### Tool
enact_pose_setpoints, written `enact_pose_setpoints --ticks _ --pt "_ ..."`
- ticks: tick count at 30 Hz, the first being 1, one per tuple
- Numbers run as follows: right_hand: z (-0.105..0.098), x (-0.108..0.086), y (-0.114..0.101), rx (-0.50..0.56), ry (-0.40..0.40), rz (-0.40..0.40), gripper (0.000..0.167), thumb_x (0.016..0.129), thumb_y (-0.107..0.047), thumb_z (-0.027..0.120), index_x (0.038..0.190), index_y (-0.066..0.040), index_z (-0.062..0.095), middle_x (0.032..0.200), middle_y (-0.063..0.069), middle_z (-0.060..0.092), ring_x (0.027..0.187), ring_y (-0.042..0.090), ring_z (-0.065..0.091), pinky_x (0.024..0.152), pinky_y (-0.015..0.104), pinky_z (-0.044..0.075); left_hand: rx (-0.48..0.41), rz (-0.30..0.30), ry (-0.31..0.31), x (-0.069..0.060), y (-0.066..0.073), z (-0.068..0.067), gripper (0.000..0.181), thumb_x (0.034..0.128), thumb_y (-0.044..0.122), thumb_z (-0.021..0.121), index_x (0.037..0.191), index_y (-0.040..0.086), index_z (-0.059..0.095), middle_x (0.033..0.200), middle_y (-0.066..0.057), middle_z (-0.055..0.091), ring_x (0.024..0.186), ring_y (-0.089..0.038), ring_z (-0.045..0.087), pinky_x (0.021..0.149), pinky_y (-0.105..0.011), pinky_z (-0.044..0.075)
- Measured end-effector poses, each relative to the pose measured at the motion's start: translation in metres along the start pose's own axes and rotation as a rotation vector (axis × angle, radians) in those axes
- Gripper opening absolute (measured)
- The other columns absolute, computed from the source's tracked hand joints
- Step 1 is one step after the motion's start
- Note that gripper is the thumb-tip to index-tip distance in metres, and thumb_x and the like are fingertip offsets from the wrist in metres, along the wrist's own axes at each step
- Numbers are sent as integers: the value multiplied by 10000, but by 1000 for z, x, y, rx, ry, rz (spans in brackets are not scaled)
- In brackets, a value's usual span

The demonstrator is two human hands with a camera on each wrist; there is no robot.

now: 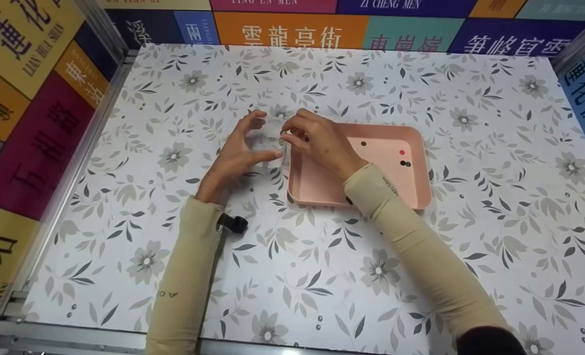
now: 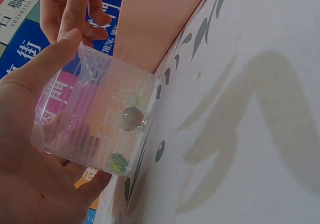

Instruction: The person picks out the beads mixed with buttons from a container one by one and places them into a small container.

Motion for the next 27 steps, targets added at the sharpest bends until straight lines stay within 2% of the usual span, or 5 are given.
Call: enact_pose_setpoints --ticks 8,16,22,27 --pt "5 1 2 21 -28 24 236 991 -262 715 1128 -72 740 1032 74 680 940 204 691 848 329 586 -5 -17 7 0 -1 0 952 764 269 939 1558 212 418 1591 -106 457 1472 -340 455 1201 -513 422" --pt "2 -3 6 9 -24 38 235 1007 -281 694 1149 -99 737 1063 58 696 956 184 686 876 318 585 -13 -43 5 0 -2 1 970 759 278 942 1567 245 407 1601 -82 447 1460 -329 468 1170 -522 456" --pt "1 -4 14 15 -35 79 216 1026 -243 673 1165 -87 730 1071 64 688 965 190 683 870 325 582 -5 -33 9 0 -2 0 964 756 262 942 1561 232 413 1589 -84 458 1445 -322 481 1195 -514 427" --pt "-1 -6 21 22 -36 118 159 1024 -197 675 1122 -90 741 1049 73 683 958 209 674 869 333 571 -11 -25 7 0 -1 0 947 762 267 939 1554 229 420 1587 -99 454 1449 -327 477 1203 -508 416"
Point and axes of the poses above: each hand's wrist, its own x-axis towards the middle knuckle, its own z-axis out of the palm, y = z × x, the point moved 6 cm from there along x, towards the middle knuckle
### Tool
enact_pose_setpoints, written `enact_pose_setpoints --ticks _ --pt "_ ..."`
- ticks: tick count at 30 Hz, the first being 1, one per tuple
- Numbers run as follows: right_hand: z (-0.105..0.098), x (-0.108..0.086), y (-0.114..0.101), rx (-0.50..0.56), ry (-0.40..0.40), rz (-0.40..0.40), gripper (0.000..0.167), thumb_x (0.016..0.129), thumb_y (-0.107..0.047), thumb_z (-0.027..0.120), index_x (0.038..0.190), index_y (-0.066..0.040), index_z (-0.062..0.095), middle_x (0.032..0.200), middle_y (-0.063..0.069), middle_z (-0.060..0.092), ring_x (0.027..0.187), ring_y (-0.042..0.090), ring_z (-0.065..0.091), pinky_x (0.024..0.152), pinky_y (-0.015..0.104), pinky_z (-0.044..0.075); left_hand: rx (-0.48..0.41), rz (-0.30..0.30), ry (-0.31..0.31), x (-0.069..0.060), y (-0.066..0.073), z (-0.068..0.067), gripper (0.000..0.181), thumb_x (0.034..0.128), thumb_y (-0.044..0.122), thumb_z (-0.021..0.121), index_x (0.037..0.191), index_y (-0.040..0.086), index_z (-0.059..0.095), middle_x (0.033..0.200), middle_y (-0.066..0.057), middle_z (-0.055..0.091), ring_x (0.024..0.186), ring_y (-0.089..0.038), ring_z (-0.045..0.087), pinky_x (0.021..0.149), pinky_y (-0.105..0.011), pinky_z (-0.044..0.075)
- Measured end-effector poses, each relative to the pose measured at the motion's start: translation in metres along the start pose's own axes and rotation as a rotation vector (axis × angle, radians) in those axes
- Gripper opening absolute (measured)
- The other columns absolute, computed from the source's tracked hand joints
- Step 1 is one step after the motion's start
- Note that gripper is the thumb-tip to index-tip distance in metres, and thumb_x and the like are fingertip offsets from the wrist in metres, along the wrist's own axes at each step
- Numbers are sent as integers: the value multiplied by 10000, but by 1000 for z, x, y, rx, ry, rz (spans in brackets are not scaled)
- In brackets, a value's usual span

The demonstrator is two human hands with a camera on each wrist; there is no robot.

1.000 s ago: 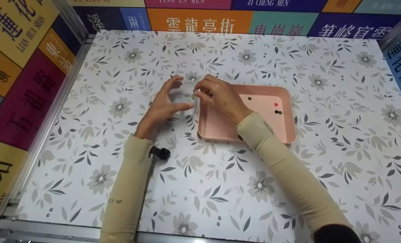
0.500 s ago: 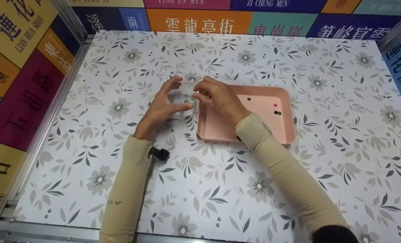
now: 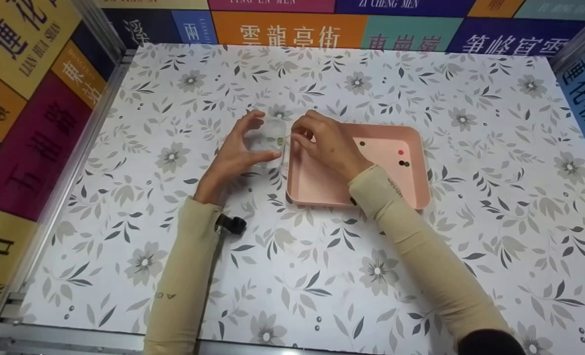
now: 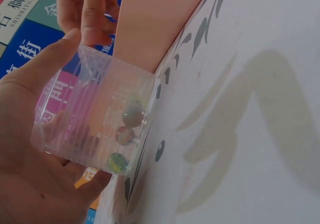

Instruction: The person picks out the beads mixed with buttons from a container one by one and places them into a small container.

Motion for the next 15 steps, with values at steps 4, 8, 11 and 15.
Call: enact_pose_setpoints --ticks 4,8,11,15 --pt "1 -1 8 4 -27 56 149 1020 -145 670 1135 -107 755 1065 80 688 999 219 667 907 340 565 -22 -11 -3 -1 0 0 960 762 256 941 1562 231 410 1595 -97 434 1452 -332 477 1199 -509 423" --pt "4 -2 16 -21 -68 125 197 1015 -124 667 1191 -121 755 1093 109 694 1002 249 661 903 367 561 -31 -22 -3 -2 0 0 971 760 241 942 1567 240 403 1603 -90 423 1454 -331 478 1199 -513 426" --pt "4 -3 20 -48 -89 172 235 1011 -139 671 1232 -170 746 1126 98 700 1010 246 663 900 376 558 -32 -19 0 -2 0 0 971 758 242 943 1567 236 406 1604 -93 422 1459 -333 473 1208 -510 416" --pt "4 -4 23 -67 -113 201 270 1010 -151 674 1252 -256 733 1152 64 709 1024 218 656 904 373 551 -36 -14 2 -1 0 2 966 757 241 945 1562 235 412 1603 -100 422 1458 -339 472 1210 -510 413"
Point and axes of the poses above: each hand's wrist, its own x-axis towards the middle knuckle, its own z-axis out of the palm, y = z × x, the point moved 6 cm from there along x, towards the middle knuckle
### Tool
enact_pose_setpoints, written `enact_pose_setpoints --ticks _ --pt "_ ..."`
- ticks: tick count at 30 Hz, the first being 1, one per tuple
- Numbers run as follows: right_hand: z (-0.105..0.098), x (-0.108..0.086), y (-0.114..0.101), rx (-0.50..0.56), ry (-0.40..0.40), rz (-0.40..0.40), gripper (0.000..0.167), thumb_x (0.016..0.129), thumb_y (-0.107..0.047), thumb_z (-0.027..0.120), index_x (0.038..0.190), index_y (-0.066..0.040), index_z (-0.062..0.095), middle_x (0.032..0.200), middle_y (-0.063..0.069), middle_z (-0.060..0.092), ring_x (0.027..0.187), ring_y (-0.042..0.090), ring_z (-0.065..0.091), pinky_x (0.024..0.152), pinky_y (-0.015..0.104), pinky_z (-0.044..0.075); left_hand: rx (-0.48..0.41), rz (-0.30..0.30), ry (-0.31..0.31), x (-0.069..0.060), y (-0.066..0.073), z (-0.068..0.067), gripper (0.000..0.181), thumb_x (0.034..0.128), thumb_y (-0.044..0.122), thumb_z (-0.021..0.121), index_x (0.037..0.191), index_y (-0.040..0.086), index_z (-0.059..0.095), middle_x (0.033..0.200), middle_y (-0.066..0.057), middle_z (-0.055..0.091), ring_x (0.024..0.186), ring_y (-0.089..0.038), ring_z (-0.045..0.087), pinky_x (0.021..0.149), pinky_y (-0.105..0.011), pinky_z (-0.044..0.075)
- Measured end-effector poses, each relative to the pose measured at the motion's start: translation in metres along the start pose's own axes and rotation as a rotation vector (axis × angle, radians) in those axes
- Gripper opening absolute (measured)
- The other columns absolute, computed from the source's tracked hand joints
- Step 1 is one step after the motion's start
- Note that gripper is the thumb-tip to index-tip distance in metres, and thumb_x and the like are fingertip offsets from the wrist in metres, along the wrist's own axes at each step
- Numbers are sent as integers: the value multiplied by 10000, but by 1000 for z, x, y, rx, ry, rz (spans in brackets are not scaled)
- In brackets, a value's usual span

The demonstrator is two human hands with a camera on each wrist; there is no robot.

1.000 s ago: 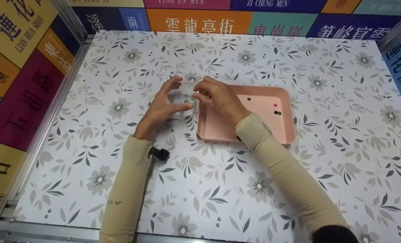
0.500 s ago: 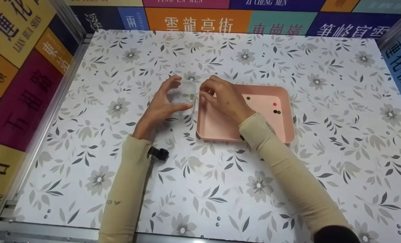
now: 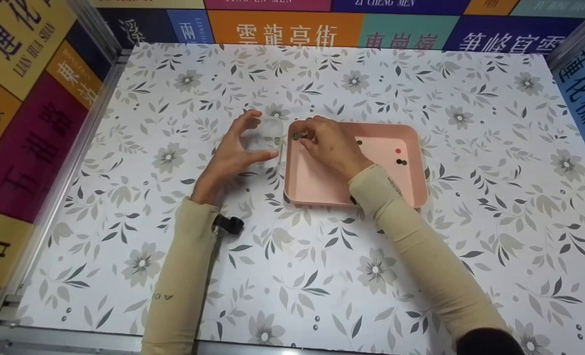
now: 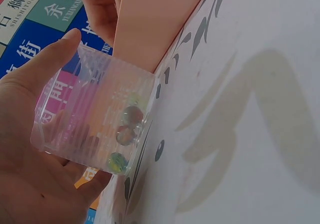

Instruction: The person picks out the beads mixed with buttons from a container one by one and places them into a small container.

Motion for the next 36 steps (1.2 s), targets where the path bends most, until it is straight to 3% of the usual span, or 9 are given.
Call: enact_pose_setpoints --ticks 4,13,17,24,36 --pt "3 1 1 -3 -30 -11 321 1004 -123 672 1282 -278 714 1179 46 718 1024 202 637 908 368 546 7 2 -1 1 -1 0 957 758 232 942 1557 243 416 1600 -104 428 1449 -338 481 1204 -511 421" --pt "9 3 0 -5 -64 -78 404 977 -35 659 1351 -187 667 1322 28 699 1131 213 623 1035 379 524 3 18 2 0 -1 -1 936 768 239 936 1552 208 425 1586 -112 445 1451 -333 473 1206 -517 408" --pt "10 4 0 -26 -77 -84 415 987 -67 674 1383 -186 648 1406 23 664 1217 226 616 1109 385 494 20 34 7 -1 2 -2 916 773 252 929 1543 204 436 1577 -123 458 1481 -326 438 1245 -525 348" --pt "11 2 0 -56 -77 -121 397 1005 -150 679 1400 -159 641 1501 33 607 1417 239 535 1250 390 382 18 27 2 0 1 -1 933 768 237 932 1551 199 426 1583 -122 448 1467 -355 456 1229 -537 377" --pt "12 3 -4 -62 -64 -168 362 966 -217 732 1316 -130 702 1437 27 645 1334 244 578 1206 373 423 20 5 7 0 0 -1 948 754 216 941 1551 228 428 1589 -105 448 1453 -340 478 1208 -520 413"
Point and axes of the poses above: each hand's wrist, its own x-axis towards the middle knuckle, its own z-axis out of the palm, y = z × x, the point moved 6 cm from there along x, towards the middle knuckle
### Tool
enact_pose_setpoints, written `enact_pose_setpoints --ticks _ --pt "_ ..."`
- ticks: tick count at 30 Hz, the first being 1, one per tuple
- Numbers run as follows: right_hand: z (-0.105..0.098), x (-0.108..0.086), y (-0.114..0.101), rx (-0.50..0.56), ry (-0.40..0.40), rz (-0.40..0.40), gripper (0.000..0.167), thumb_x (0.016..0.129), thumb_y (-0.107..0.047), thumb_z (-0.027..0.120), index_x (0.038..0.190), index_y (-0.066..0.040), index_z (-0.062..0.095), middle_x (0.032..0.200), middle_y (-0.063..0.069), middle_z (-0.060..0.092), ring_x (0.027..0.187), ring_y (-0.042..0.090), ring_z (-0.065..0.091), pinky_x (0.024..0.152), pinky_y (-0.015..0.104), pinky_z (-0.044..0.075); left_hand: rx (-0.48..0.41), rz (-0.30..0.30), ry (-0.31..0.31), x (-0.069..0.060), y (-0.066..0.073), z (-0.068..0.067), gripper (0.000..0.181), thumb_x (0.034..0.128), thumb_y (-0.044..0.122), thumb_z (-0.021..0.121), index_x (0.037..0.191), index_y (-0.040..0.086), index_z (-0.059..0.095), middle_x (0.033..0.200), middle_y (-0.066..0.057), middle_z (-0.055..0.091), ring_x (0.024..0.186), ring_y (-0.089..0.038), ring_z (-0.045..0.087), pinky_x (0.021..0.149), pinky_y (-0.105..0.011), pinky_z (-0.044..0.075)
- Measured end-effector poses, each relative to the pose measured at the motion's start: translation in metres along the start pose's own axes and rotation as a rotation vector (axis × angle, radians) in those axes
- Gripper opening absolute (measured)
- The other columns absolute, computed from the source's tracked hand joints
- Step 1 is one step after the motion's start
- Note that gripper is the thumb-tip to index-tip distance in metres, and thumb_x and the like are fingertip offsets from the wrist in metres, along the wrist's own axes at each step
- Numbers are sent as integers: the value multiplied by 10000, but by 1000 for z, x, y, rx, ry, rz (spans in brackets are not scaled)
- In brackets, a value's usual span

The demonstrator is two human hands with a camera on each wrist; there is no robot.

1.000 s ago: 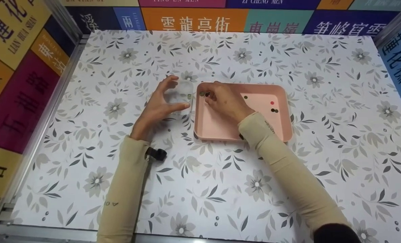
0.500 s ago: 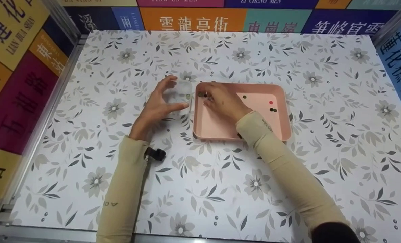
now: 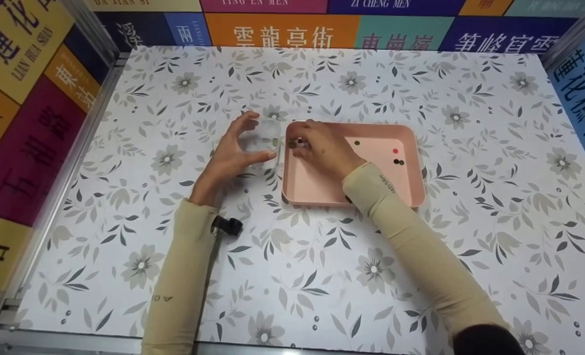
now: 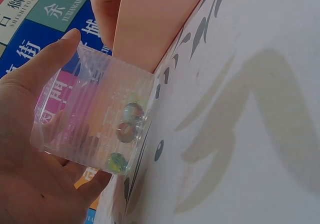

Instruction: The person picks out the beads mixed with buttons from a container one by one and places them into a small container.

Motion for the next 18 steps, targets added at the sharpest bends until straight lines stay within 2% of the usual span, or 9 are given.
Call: enact_pose_setpoints --ticks 4,10,18 --pt "0 3 0 -18 -8 -15 313 957 -218 742 1262 -146 735 1421 20 658 1307 243 594 1185 374 442 7 -15 2 1 1 0 941 757 215 938 1548 237 429 1586 -86 454 1454 -322 478 1213 -515 404" --pt "0 6 -2 -72 -23 -41 222 975 -219 725 1177 -147 780 1335 60 691 1227 260 619 1091 393 497 11 31 -2 1 3 -1 923 772 263 935 1545 228 433 1576 -114 460 1462 -311 459 1230 -501 370" --pt "2 3 0 -43 -29 23 192 970 -236 736 1130 -143 789 1304 73 697 1230 260 622 1098 385 494 5 -8 -7 -1 -1 0 928 762 252 939 1539 276 433 1581 -76 450 1459 -318 470 1222 -507 389"
Point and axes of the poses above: each hand's wrist, its own x-axis towards the middle knuckle, its own z-axis out of the palm, y = z × x, the point moved 6 cm from there along x, towards the middle knuckle
